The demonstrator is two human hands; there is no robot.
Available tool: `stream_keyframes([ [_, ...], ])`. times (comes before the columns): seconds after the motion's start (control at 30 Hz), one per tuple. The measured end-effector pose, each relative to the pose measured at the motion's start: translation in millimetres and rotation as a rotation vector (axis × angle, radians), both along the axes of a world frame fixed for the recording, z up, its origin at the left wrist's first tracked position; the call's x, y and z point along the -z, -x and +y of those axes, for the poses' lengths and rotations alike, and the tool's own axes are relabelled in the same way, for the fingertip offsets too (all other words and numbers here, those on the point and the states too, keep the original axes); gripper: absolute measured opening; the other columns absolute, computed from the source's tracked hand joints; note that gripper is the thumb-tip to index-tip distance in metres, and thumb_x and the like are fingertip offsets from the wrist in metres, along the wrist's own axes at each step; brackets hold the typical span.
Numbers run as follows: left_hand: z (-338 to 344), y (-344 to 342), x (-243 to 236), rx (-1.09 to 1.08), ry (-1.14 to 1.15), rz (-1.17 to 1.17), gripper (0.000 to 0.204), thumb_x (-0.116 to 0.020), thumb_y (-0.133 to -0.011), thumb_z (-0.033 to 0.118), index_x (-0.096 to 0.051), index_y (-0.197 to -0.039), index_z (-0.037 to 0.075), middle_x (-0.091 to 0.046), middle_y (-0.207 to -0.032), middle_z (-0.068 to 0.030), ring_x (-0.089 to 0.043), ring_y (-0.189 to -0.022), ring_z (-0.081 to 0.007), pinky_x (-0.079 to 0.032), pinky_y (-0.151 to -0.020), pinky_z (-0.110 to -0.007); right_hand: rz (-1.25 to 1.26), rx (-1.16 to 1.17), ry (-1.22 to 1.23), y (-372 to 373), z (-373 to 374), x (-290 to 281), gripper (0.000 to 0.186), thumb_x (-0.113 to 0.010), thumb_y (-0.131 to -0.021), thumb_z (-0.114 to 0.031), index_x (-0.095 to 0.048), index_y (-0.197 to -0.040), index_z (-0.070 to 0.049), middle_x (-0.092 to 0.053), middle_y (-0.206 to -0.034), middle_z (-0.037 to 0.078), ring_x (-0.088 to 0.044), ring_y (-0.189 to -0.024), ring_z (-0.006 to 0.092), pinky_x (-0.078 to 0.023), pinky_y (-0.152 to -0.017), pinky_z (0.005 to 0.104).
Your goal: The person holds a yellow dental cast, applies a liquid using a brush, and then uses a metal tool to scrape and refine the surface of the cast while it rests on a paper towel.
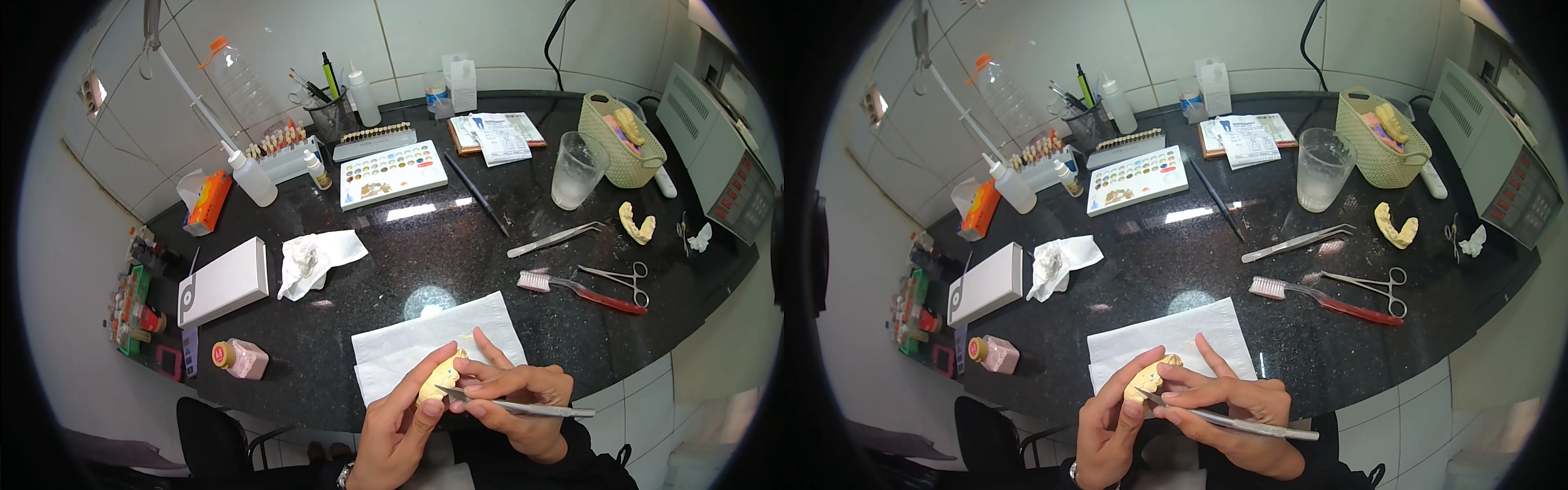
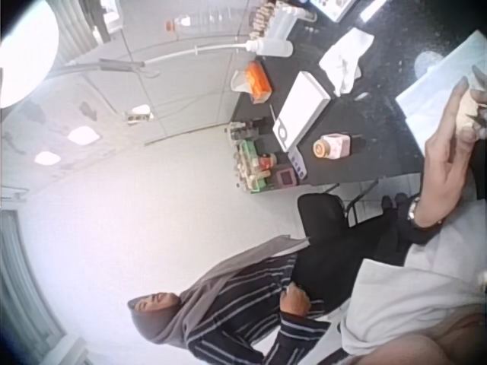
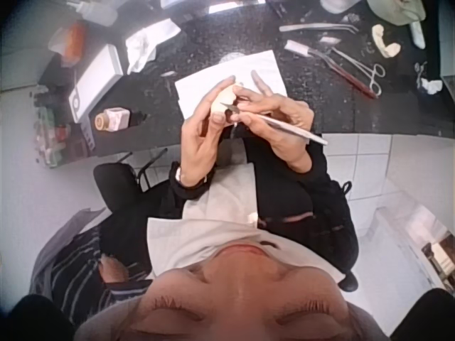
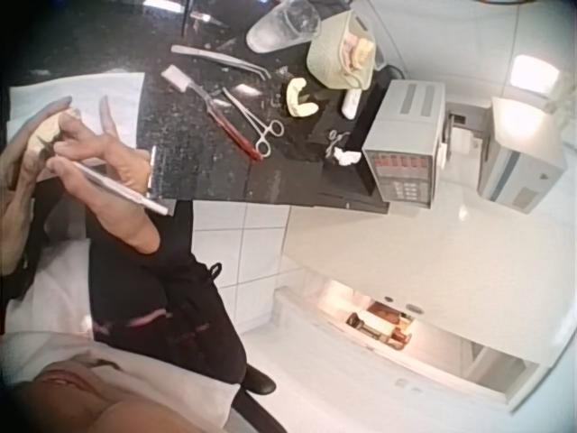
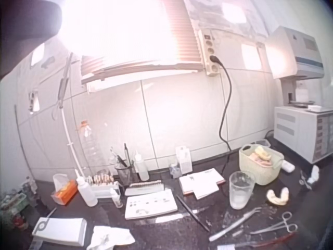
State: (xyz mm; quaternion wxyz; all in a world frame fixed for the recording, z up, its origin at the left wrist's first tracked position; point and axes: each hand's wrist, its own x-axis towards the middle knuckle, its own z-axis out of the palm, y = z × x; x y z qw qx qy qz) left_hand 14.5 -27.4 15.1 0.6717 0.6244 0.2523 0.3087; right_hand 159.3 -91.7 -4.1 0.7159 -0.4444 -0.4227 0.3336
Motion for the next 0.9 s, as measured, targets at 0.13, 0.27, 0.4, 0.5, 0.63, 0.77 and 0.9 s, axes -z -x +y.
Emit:
stream_keyframes([
  [0.13, 3.3, -1.8, -6.5, 0.007, -0.006, 0.079, 0.05, -0.047, -0.097, 0.029, -0.04, -0.135, -0.002, -0.058, -0.112, -0.0122, -0.054, -0.099, -0.0122, -0.043, -0.083, -0.023, 0.007, -0.007, 0.005, -0.6, -0.2, -0.5, 0.012, -0.074, -0.073, -0.001, -0.068, -0.084, 0.0, -0.07, -0.08, 0.017, -0.064, -0.098, 0.0332, -0.02, -0.109, 0.0567],
  [0.27, 1.9, -2.2, -6.8, 0.008, -0.03, 0.137, 0.048, -0.047, -0.097, 0.027, -0.04, -0.136, -0.001, -0.061, -0.108, -0.0135, -0.056, -0.096, -0.0115, -0.043, -0.08, -0.023, -0.033, -0.003, 0.0, -0.9, 0.9, 1.1, 0.013, -0.074, -0.073, -0.001, -0.068, -0.084, 0.0, -0.07, -0.08, 0.016, -0.064, -0.098, 0.0331, -0.02, -0.109, 0.0572],
  [0.4, 3.8, -1.4, -3.6, 0.034, 0.021, 0.1, 0.05, -0.048, -0.097, 0.03, -0.041, -0.135, -0.002, -0.058, -0.114, -0.0134, -0.054, -0.102, -0.0139, -0.042, -0.085, -0.024, -0.078, 0.032, -0.007, 0.0, 0.7, 1.1, 0.013, -0.075, -0.072, -0.001, -0.068, -0.083, 0.0, -0.07, -0.08, 0.016, -0.065, -0.096, 0.0328, -0.02, -0.109, 0.0582],
  [0.5, 1.4, -0.4, 2.3, 0.014, -0.037, 0.014, 0.055, -0.048, -0.096, 0.034, -0.041, -0.134, -0.004, -0.052, -0.125, -0.0128, -0.05, -0.111, -0.0161, -0.04, -0.093, -0.026, -0.022, 0.038, -0.013, 0.7, -0.9, 2.8, 0.013, -0.075, -0.072, -0.001, -0.068, -0.083, 0.0, -0.07, -0.079, 0.016, -0.065, -0.095, 0.0327, -0.021, -0.108, 0.0588],
  [0.63, 0.9, 0.4, 0.0, 0.007, -0.027, 0.015, 0.053, -0.048, -0.096, 0.032, -0.041, -0.134, -0.004, -0.052, -0.125, -0.0125, -0.051, -0.11, -0.0157, -0.041, -0.093, -0.026, -0.028, 0.028, 0.008, 0.7, 0.0, -1.0, 0.013, -0.075, -0.072, 0.0, -0.068, -0.083, 0.0, -0.07, -0.079, 0.016, -0.065, -0.095, 0.0327, -0.021, -0.108, 0.0581],
  [0.77, 5.5, 1.7, -4.4, 0.043, 0.037, 0.164, 0.049, -0.048, -0.097, 0.028, -0.041, -0.136, 0.0, -0.061, -0.109, -0.0137, -0.056, -0.098, -0.0131, -0.043, -0.082, -0.024, -0.025, 0.029, 0.012, 1.1, -0.1, -2.0, 0.013, -0.074, -0.072, 0.001, -0.068, -0.083, 0.0, -0.07, -0.079, 0.015, -0.065, -0.095, 0.0328, -0.021, -0.109, 0.0572],
  [0.9, 5.4, 1.8, -4.3, 0.025, 0.012, 0.168, 0.048, -0.048, -0.097, 0.028, -0.041, -0.136, 0.001, -0.06, -0.111, -0.0146, -0.056, -0.101, -0.0141, -0.043, -0.085, -0.025, -0.017, 0.007, 0.018, 1.0, 1.1, -0.7, 0.013, -0.073, -0.073, 0.002, -0.068, -0.084, 0.001, -0.07, -0.078, 0.015, -0.065, -0.096, 0.0328, -0.021, -0.109, 0.0565],
])
